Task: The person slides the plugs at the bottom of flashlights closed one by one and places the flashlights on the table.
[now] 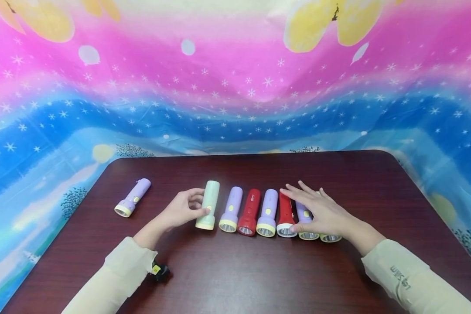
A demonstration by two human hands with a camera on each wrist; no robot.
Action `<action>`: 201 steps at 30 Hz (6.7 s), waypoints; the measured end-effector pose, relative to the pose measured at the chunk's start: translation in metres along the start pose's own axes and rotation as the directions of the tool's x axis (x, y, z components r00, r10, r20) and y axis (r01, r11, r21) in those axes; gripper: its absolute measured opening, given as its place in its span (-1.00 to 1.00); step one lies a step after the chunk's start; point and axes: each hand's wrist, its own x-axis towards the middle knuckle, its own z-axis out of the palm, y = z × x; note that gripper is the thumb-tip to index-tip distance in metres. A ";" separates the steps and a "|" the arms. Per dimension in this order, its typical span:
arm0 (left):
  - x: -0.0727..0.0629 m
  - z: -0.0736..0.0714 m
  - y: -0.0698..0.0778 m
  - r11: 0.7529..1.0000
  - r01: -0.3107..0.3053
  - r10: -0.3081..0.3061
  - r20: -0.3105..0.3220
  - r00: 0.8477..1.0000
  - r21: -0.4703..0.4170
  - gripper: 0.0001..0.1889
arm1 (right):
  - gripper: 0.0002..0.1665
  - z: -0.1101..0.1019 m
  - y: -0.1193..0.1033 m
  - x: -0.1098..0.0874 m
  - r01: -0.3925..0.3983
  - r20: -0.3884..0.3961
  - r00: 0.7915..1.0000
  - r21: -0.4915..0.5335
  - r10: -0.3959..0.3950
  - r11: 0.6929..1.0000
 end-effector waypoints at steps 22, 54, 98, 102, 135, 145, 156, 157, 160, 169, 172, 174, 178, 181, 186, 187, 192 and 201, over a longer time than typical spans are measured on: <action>0.018 0.017 -0.005 0.998 0.059 -0.060 -0.048 0.997 -0.022 -0.39 | 0.16 0.008 0.003 -0.001 -0.020 -0.001 1.000 -0.068 0.020 0.997; 0.006 -0.011 -0.005 0.998 0.033 -0.033 0.012 0.999 0.056 -0.54 | 0.08 0.011 -0.001 -0.003 -0.036 0.010 0.999 -0.122 0.038 0.992; -0.033 -0.170 -0.076 0.937 0.168 -0.058 -0.336 0.940 0.307 -0.52 | 0.08 0.012 0.000 -0.005 -0.037 0.005 0.999 -0.141 0.038 0.989; -0.034 -0.170 -0.080 0.931 0.212 -0.116 -0.312 0.943 0.296 -0.50 | 0.07 0.012 0.000 -0.005 -0.033 0.002 0.999 -0.141 0.033 0.990; -0.032 -0.160 -0.076 0.898 0.241 -0.178 -0.197 0.964 0.369 -0.40 | 0.08 0.010 -0.003 -0.002 -0.053 0.019 0.998 -0.129 0.055 0.990; -0.029 -0.154 -0.074 0.906 0.232 -0.153 -0.237 0.959 0.353 -0.40 | 0.08 0.011 -0.002 -0.003 -0.045 0.017 0.999 -0.140 0.047 0.989; -0.032 -0.150 -0.070 0.926 0.203 -0.105 -0.299 0.949 0.319 -0.40 | 0.08 0.011 -0.002 -0.003 -0.045 0.018 0.999 -0.141 0.048 0.989; -0.032 -0.149 -0.069 0.929 0.197 -0.097 -0.308 0.946 0.313 -0.40 | 0.08 0.011 -0.002 -0.003 -0.044 0.017 0.999 -0.142 0.047 0.989; -0.034 -0.147 -0.067 0.936 0.180 -0.071 -0.339 0.938 0.301 -0.41 | 0.08 0.011 -0.002 -0.003 -0.041 0.014 0.999 -0.143 0.043 0.989; -0.036 -0.139 -0.064 0.962 0.148 -0.036 -0.430 0.902 0.230 -0.42 | 0.07 0.012 0.000 -0.002 -0.031 0.012 0.999 -0.141 0.033 0.990; -0.035 -0.137 -0.063 0.969 0.137 -0.030 -0.447 0.894 0.208 -0.42 | 0.07 0.012 0.000 -0.003 -0.032 0.012 0.999 -0.137 0.034 0.990; -0.035 -0.135 -0.063 0.972 0.130 -0.026 -0.461 0.887 0.195 -0.42 | 0.07 0.011 0.000 -0.003 -0.031 0.011 0.999 -0.136 0.033 0.990; -0.033 -0.132 -0.061 0.979 0.121 -0.027 -0.484 0.875 0.165 -0.43 | 0.07 0.011 -0.001 -0.003 -0.034 0.012 0.999 -0.124 0.035 0.992; -0.031 -0.129 -0.060 0.984 0.110 -0.027 -0.489 0.872 0.143 -0.43 | 0.07 0.010 -0.002 -0.003 -0.035 0.017 0.999 -0.112 0.038 0.993; -0.030 -0.124 -0.055 0.987 0.088 -0.012 -0.493 0.870 0.131 -0.43 | 0.07 0.008 -0.003 -0.003 -0.027 0.022 0.999 -0.093 0.030 0.995; -0.029 -0.123 -0.054 0.988 0.085 -0.010 -0.494 0.869 0.130 -0.43 | 0.07 0.007 -0.003 -0.003 -0.025 0.023 0.999 -0.087 0.027 0.996; -0.028 -0.117 -0.047 0.990 0.066 0.005 -0.496 0.868 0.125 -0.44 | 0.07 0.006 -0.002 -0.003 -0.027 0.025 0.999 -0.048 0.028 0.998; -0.028 -0.103 -0.030 0.996 -0.002 0.046 -0.490 0.871 0.091 -0.42 | 0.08 0.001 -0.001 -0.005 -0.029 0.022 0.999 0.023 0.028 0.999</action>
